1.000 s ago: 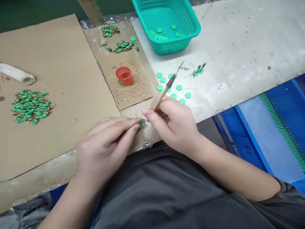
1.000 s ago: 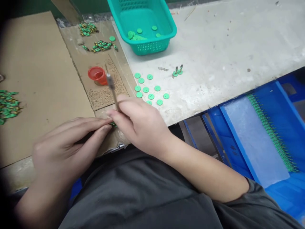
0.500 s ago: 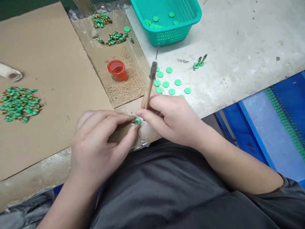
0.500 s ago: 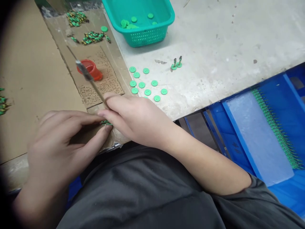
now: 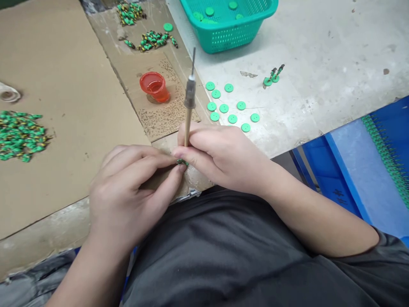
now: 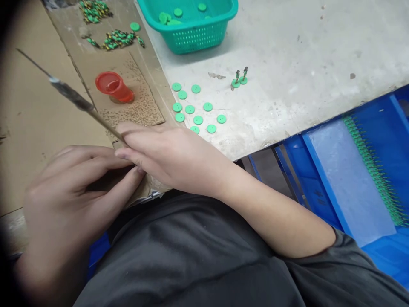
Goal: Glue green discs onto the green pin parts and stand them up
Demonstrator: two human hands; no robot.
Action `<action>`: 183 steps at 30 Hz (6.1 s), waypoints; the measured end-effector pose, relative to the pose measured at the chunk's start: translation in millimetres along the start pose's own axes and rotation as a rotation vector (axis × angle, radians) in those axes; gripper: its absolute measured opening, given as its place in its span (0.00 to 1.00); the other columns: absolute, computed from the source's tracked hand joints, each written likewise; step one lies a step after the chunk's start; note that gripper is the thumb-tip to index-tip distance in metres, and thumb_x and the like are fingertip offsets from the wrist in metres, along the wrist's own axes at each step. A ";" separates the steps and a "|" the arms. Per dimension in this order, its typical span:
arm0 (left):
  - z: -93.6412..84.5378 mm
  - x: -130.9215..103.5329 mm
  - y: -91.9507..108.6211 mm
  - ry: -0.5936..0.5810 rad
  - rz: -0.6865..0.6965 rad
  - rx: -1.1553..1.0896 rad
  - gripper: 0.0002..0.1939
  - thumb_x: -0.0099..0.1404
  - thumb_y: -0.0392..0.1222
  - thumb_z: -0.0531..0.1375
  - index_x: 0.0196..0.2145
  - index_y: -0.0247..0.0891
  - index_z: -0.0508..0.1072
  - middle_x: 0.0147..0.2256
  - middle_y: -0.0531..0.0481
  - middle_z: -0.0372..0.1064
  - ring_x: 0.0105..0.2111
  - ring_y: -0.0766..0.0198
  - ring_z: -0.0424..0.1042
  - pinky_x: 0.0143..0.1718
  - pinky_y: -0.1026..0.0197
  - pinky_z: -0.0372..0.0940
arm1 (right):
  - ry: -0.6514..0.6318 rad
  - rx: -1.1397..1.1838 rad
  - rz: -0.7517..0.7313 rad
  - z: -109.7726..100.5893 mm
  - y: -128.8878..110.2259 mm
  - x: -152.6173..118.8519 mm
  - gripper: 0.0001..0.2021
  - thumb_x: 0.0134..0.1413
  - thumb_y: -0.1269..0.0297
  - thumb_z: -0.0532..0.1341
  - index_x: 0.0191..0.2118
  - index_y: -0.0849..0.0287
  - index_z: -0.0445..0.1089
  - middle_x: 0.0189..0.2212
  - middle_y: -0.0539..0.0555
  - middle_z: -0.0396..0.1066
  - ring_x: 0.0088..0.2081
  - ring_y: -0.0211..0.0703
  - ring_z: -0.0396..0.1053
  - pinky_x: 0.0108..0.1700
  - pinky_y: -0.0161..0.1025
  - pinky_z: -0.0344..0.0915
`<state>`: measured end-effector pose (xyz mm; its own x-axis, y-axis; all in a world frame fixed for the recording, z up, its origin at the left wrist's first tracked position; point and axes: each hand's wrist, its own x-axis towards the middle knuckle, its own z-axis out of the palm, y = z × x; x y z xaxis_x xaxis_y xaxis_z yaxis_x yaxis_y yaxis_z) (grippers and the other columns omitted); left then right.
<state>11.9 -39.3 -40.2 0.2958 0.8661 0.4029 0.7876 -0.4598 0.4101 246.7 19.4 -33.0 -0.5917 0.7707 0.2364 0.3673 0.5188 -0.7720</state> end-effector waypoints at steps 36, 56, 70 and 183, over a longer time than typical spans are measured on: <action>2.1 -4.3 1.3 -0.053 -0.079 -0.088 0.07 0.84 0.43 0.66 0.51 0.51 0.86 0.46 0.50 0.85 0.49 0.53 0.85 0.56 0.46 0.76 | 0.193 0.257 0.043 5.8 -1.6 -22.0 0.07 0.81 0.62 0.63 0.45 0.55 0.75 0.44 0.53 0.85 0.40 0.40 0.84 0.45 0.39 0.79; 0.9 -4.2 3.9 -0.058 -0.115 -0.112 0.06 0.83 0.45 0.66 0.46 0.51 0.85 0.43 0.50 0.84 0.47 0.51 0.83 0.51 0.42 0.74 | -0.025 -0.061 -0.128 -11.7 -4.3 -17.3 0.08 0.86 0.66 0.59 0.52 0.54 0.76 0.47 0.56 0.85 0.47 0.49 0.83 0.52 0.47 0.80; 1.8 -2.2 -0.4 -0.063 -0.077 -0.099 0.06 0.81 0.44 0.64 0.43 0.49 0.82 0.43 0.51 0.82 0.43 0.53 0.81 0.48 0.46 0.72 | -0.158 -0.122 -0.140 -8.1 -25.5 -6.4 0.14 0.79 0.78 0.56 0.50 0.51 0.74 0.50 0.54 0.84 0.54 0.50 0.83 0.60 0.46 0.80; -6.3 14.9 11.8 -0.162 -0.248 -0.200 0.11 0.77 0.40 0.63 0.40 0.48 0.87 0.41 0.45 0.85 0.44 0.50 0.84 0.48 0.49 0.80 | 0.367 0.265 0.230 -19.5 -3.5 -86.4 0.29 0.90 0.51 0.55 0.87 0.37 0.61 0.39 0.52 0.88 0.20 0.39 0.77 0.28 0.38 0.83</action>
<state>22.2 -33.1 -24.2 0.2031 0.9687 0.1427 0.7295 -0.2469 0.6378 310.5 -41.8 -39.2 -0.2087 0.9578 0.1976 0.2352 0.2453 -0.9405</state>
